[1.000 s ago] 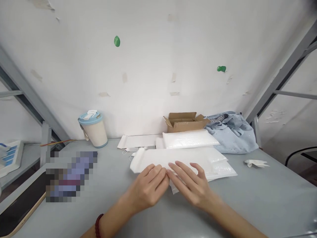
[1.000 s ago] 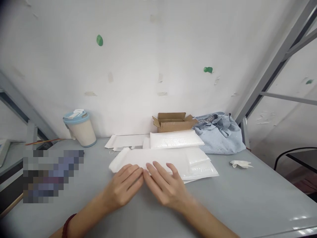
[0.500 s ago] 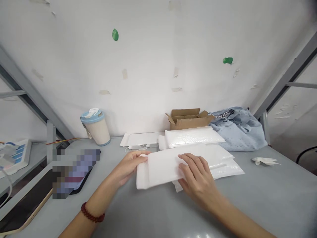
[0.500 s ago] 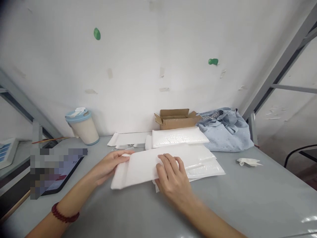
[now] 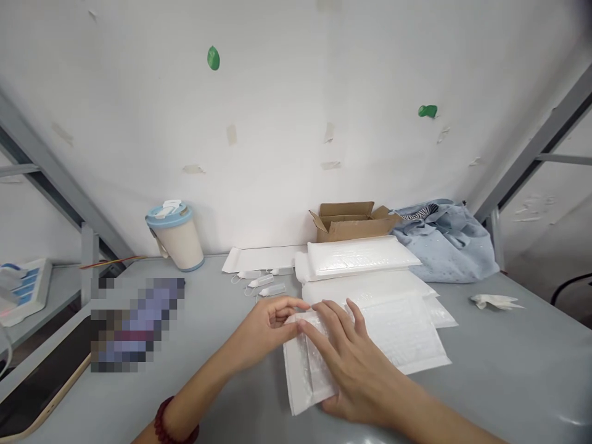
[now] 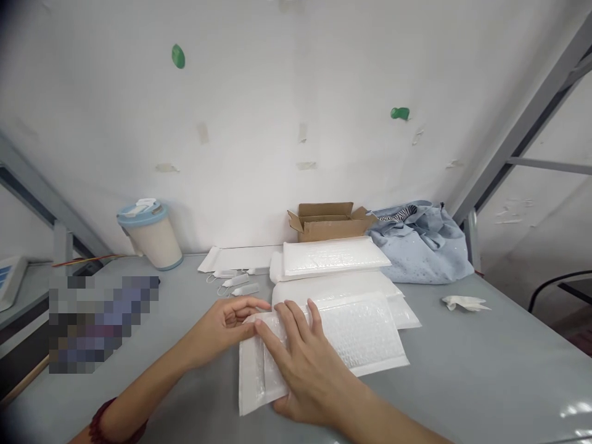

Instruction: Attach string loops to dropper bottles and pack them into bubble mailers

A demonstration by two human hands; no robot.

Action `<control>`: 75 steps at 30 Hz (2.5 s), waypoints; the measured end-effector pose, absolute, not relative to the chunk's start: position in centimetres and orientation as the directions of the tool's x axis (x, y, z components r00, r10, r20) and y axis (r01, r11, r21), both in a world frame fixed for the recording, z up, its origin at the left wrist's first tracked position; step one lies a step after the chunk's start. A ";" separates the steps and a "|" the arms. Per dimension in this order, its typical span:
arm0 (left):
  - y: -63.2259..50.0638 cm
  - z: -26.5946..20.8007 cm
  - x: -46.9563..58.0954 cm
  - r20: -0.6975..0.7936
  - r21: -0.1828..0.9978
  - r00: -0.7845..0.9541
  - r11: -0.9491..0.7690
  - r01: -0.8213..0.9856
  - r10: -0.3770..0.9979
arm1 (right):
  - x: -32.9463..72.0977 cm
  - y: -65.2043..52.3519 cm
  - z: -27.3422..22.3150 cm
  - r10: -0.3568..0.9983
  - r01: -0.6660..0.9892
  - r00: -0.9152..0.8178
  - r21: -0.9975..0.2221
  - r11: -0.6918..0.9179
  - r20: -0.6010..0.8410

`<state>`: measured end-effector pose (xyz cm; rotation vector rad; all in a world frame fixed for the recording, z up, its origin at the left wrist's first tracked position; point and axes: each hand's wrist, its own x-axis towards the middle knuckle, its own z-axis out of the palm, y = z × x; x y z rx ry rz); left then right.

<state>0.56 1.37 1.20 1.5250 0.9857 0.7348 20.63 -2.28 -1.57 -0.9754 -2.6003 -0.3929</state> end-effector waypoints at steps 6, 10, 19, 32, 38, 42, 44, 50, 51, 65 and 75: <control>0.9 1.4 0.8 -0.143 0.953 0.576 -0.046 0.300 0.805 | 20.9 -2.2 -1.4 0.571 0.694 -0.674 0.135 0.708 0.468; 1.0 1.2 0.6 -0.124 0.865 0.535 -0.174 0.472 0.836 | 21.0 -2.2 -1.2 0.563 0.688 -0.683 0.150 0.710 0.466; 4.6 0.0 -3.6 0.129 0.446 0.273 -0.301 0.843 0.953 | 21.8 -1.2 -0.2 0.608 0.743 -0.585 0.054 0.667 0.537; 5.2 1.2 -5.0 0.066 0.637 0.227 -0.216 0.740 0.972 | 21.9 -1.1 -0.2 0.595 0.784 -0.516 0.060 0.618 0.616; 4.1 3.4 -5.8 0.296 0.823 0.135 -0.325 0.467 0.945 | 21.8 -0.9 -0.5 0.608 0.805 -0.483 0.046 0.592 0.630; 2.8 4.1 -5.0 0.533 0.658 0.240 -0.576 0.485 0.811 | 21.8 -1.0 -0.7 0.601 0.796 -0.487 0.038 0.604 0.634; 2.2 4.3 -4.3 0.563 0.519 0.357 -0.656 0.548 0.745 | 21.8 -1.2 -0.7 0.593 0.788 -0.488 0.031 0.615 0.640; 1.4 2.9 -1.4 0.576 0.326 0.497 -0.740 0.588 0.649 | 21.4 -1.6 -0.5 0.575 0.753 -0.516 0.017 0.658 0.634; 1.2 2.5 -0.8 0.575 0.326 0.508 -0.749 0.577 0.641 | 21.3 -1.7 -0.6 0.572 0.745 -0.526 0.017 0.667 0.629; 5.4 1.0 -6.5 0.539 0.193 0.134 -0.277 0.941 0.832 | 21.8 -1.6 -0.6 0.559 0.743 -0.502 -0.001 0.669 0.659; 6.8 -0.9 -7.0 0.256 0.300 0.134 -0.210 0.930 0.957 | 21.8 -1.2 -0.8 0.583 0.755 -0.498 -0.010 0.656 0.642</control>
